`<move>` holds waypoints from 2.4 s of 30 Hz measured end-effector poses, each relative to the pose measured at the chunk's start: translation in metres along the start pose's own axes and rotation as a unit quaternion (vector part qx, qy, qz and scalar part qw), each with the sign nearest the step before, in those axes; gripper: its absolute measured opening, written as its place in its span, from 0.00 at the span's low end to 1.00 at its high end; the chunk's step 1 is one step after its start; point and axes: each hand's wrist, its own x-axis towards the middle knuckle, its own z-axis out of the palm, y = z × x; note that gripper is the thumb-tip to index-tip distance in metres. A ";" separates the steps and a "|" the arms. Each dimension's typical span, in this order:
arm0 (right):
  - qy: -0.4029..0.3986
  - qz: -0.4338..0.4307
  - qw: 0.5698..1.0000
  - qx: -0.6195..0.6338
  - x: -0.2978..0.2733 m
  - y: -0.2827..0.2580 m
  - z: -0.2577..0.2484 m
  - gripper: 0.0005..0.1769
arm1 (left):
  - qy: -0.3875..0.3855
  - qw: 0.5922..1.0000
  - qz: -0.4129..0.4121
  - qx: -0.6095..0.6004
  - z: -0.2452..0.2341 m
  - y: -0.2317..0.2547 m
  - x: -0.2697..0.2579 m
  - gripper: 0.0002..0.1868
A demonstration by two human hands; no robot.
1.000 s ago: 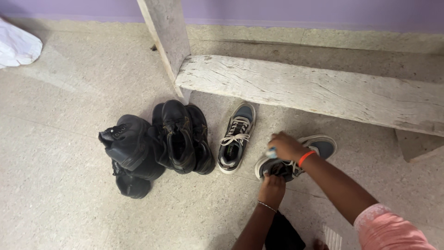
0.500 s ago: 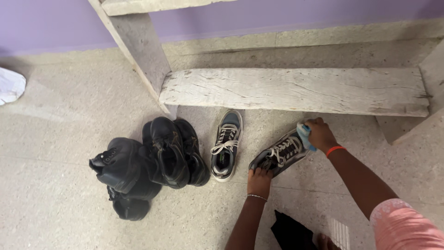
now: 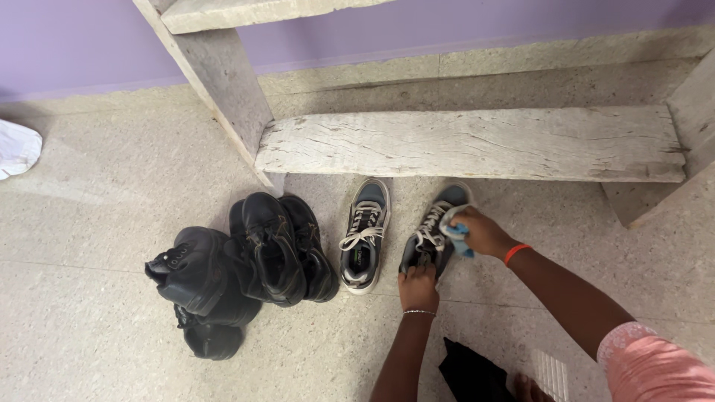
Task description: The person wipes several pairs of shoes with a blue cloth, including black slip-ons and gray sneakers, then places them on a wooden shoe rack.
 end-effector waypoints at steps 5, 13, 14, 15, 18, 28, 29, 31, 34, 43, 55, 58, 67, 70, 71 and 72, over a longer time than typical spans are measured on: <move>-0.047 -0.019 0.998 -0.022 0.011 -0.023 0.003 0.21 | -0.018 0.995 -0.089 -0.031 -0.008 -0.012 0.013 0.11; -0.003 -0.123 0.991 0.050 0.014 -0.033 0.026 0.46 | -0.042 0.971 -0.144 -0.184 -0.007 -0.041 0.027 0.18; -0.005 -0.126 0.990 0.061 0.013 -0.038 0.032 0.50 | -0.047 0.966 -0.152 -0.206 -0.007 -0.046 0.027 0.19; 0.000 -0.097 0.994 0.059 0.011 -0.043 0.036 0.47 | -0.052 0.959 -0.160 -0.227 -0.007 -0.050 0.026 0.19; -0.003 -0.007 0.998 0.059 0.006 -0.060 0.043 0.41 | -0.046 0.948 -0.168 -0.267 -0.006 -0.062 0.026 0.21; 0.080 0.009 0.995 0.056 0.013 -0.049 0.051 0.36 | -0.068 0.955 -0.140 -0.251 0.002 -0.071 0.020 0.21; 0.131 -0.020 0.991 0.031 0.018 -0.037 0.049 0.35 | -0.069 0.963 -0.125 -0.230 0.002 -0.068 0.019 0.20; 0.160 -0.006 0.987 0.022 0.027 -0.015 0.048 0.34 | -0.075 0.971 -0.104 -0.202 -0.001 -0.067 0.018 0.18; 0.193 0.029 0.981 0.019 0.042 0.013 0.040 0.33 | -0.079 0.973 -0.086 -0.199 -0.007 -0.064 0.017 0.18; 0.145 0.002 0.989 -0.023 0.031 -0.016 0.027 0.31 | -0.094 0.955 -0.098 -0.265 -0.013 -0.079 0.018 0.22; 0.102 -0.033 0.978 -0.180 0.011 -0.071 -0.002 0.28 | -0.115 0.932 -0.139 -0.316 -0.005 -0.101 0.023 0.22; 0.086 -0.017 0.981 -0.172 0.012 -0.076 0.001 0.30 | -0.111 0.935 -0.136 -0.309 -0.005 -0.102 0.024 0.22; 0.126 -0.110 0.970 -0.178 0.025 -0.044 0.019 0.27 | -0.112 0.931 -0.142 -0.316 -0.014 -0.098 0.022 0.23; 0.134 -0.033 0.985 -0.107 0.033 -0.023 0.016 0.27 | -0.113 0.932 -0.145 -0.311 -0.018 -0.095 0.021 0.23; 0.128 -0.015 0.988 -0.081 0.034 -0.022 0.016 0.28 | -0.112 0.932 -0.148 -0.311 -0.019 -0.095 0.021 0.23; 0.129 -0.007 0.989 -0.069 0.033 -0.023 0.018 0.30 | -0.112 0.931 -0.150 -0.312 -0.019 -0.094 0.021 0.22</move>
